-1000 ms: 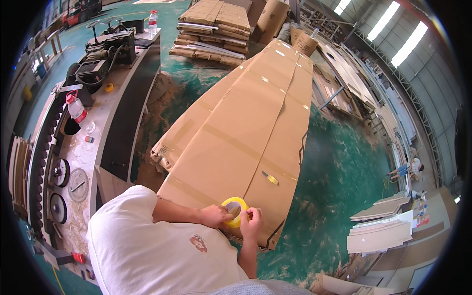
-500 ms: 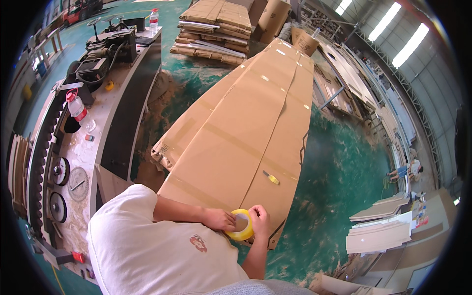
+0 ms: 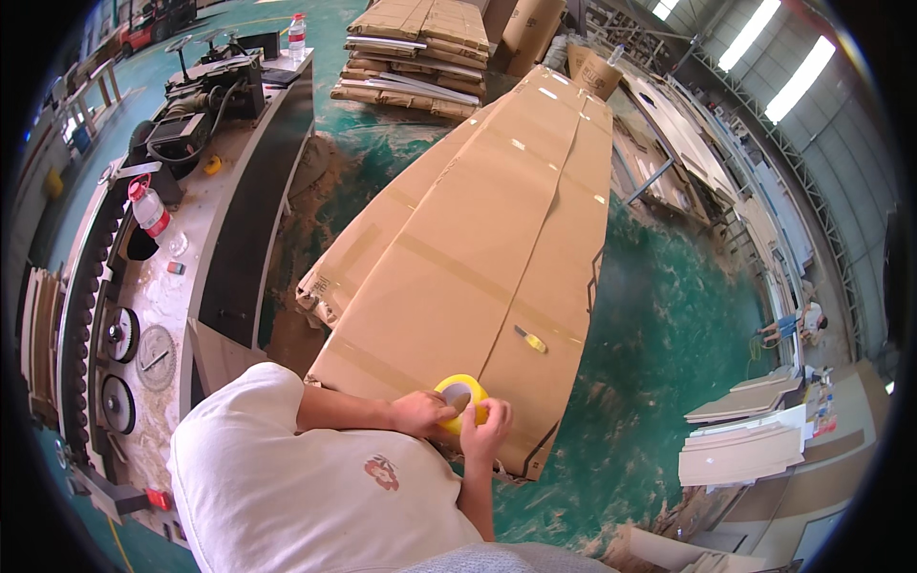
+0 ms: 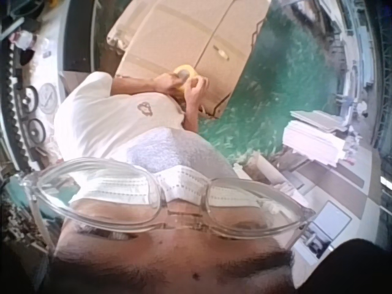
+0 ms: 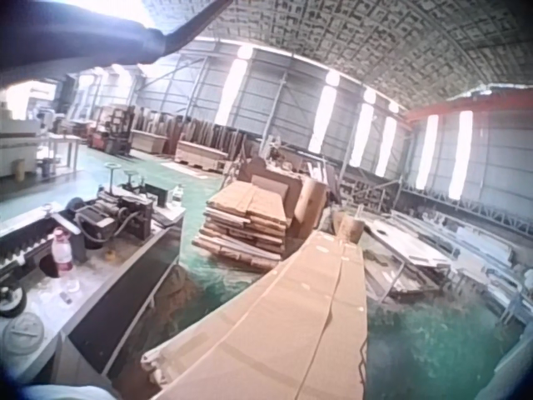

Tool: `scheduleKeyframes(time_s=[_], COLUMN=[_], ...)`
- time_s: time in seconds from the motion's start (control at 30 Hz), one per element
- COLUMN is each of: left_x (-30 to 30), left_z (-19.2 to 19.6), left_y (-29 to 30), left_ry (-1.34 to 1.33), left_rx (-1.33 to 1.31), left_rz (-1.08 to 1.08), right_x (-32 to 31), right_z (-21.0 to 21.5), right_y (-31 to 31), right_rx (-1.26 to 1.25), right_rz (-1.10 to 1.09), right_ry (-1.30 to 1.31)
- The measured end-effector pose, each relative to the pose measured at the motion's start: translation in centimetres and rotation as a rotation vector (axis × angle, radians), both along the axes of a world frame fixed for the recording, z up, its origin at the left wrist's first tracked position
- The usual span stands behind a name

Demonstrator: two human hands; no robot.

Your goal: The person tapes large flat cardboard boxes in a manufacturing workshop. They apply yellow adhesive tape along the seams of the boxes by hand and cut it using a utility knife.

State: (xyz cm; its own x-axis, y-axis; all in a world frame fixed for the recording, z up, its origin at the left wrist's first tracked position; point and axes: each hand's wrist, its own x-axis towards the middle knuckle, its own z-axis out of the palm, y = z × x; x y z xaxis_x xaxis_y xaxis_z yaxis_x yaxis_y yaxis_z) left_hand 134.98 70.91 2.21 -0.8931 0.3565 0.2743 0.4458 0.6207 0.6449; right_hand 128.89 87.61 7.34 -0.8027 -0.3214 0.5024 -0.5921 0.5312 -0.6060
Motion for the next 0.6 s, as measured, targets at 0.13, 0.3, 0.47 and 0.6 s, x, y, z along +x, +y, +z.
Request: scheduleKeyframes(time_s=[0.13, 0.3, 0.47, 0.6], left_x=[-0.7, -0.2, 0.2, 0.2], left_z=[0.1, -0.2, 0.3, 0.1], left_y=[0.2, 0.3, 0.4, 0.4], left_ry=[0.119, 0.077, -0.007, 0.044], left_rx=[0.059, 0.03, 0.013, 0.059], left_rz=[-0.213, -0.161, -0.073, -0.14], right_x=[-2.1, -1.4, -0.3, -0.6], right_z=[-0.4, -0.1, -0.2, -1.7], right_y=[1.3, 0.9, -0.3, 1.0], right_rx=[-0.013, 0.029, 0.061, -0.041], right_rz=[0.012, -0.013, -0.06, -0.04], right_ry=[-0.198, -0.203, 0.029, -0.146])
